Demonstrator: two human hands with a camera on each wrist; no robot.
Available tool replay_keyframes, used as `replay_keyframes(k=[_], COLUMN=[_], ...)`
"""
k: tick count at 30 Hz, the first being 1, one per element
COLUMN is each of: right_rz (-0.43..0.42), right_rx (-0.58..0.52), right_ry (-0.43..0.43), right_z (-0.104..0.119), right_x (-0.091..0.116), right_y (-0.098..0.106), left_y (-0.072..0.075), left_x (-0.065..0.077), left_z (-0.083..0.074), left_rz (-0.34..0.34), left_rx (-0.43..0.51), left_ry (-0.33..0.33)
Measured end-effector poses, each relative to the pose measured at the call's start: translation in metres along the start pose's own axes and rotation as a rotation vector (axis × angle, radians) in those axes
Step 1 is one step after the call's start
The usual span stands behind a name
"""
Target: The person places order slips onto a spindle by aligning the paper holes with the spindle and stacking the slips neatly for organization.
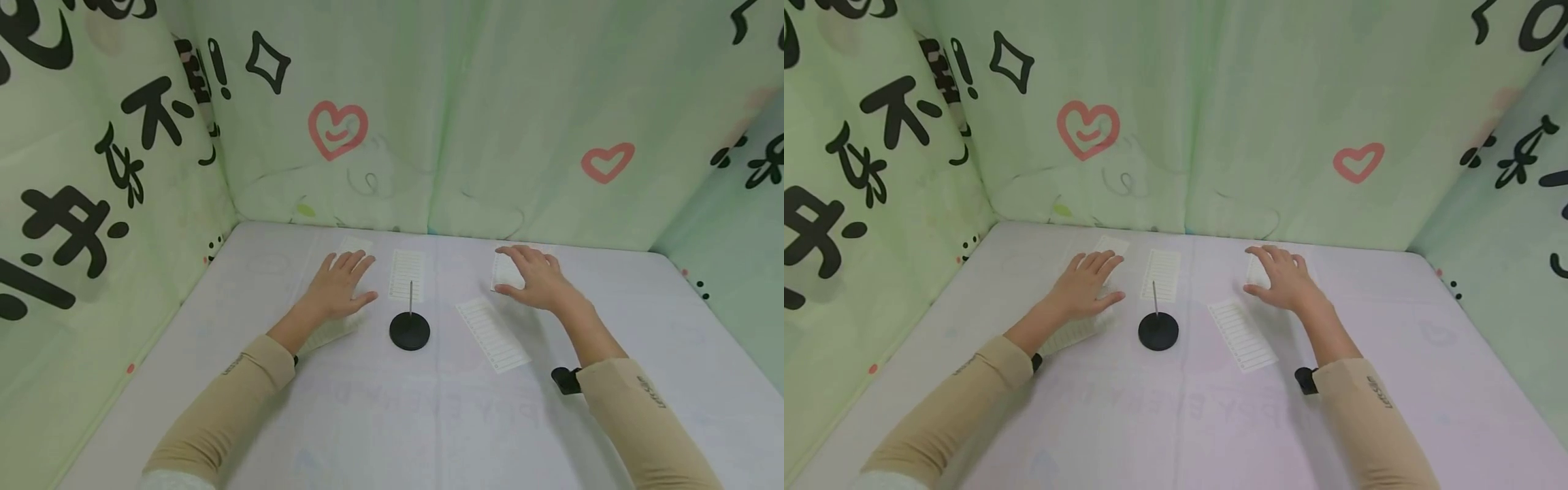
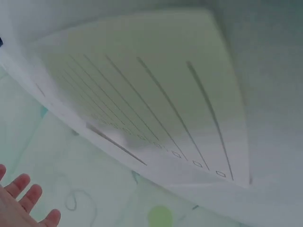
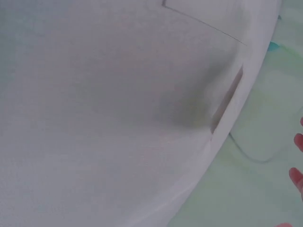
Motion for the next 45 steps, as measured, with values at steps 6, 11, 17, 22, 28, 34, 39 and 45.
replay_keyframes(k=[6, 11, 17, 22, 28, 34, 39, 45], right_rz=[0.095, 0.16, 0.218, 0.248, 0.264, 0.261, 0.257, 0.26], right_rx=[0.036, 0.048, 0.101, 0.128, 0.152, 0.15, 0.129, 0.115], right_ry=[0.077, 0.09, 0.08, 0.062, 0.056, 0.046, 0.042, 0.031], right_z=[0.004, 0.008, 0.009, 0.012, 0.015, 0.014, 0.011, 0.012], right_x=[0.0, 0.002, 0.001, 0.0, -0.003, -0.006, -0.007, -0.008], right_y=[-0.023, -0.035, -0.046, -0.049, -0.052, -0.057, -0.06, -0.06], left_y=[-0.016, -0.029, -0.04, -0.043, -0.047, -0.05, -0.051, -0.049], left_x=[0.003, 0.006, 0.008, 0.008, 0.009, 0.009, 0.01, 0.011], left_z=[-0.023, -0.037, -0.046, -0.051, -0.055, -0.058, -0.06, -0.062], left_rz=[0.123, 0.19, 0.257, 0.293, 0.316, 0.312, 0.309, 0.302], left_rx=[-0.037, -0.089, -0.11, -0.138, -0.163, -0.172, -0.191, -0.193], left_ry=[-0.074, -0.123, -0.137, -0.147, -0.156, -0.175, -0.18, -0.179])
Point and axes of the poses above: each hand's wrist, its own x-axis away from the middle knuckle, its own y-axis out of the back of the hand, z = x × y, the point moved 7 cm from there along -x, towards the middle knuckle, and after that the axes turned 2 degrees about y, right-handed, at the moved point
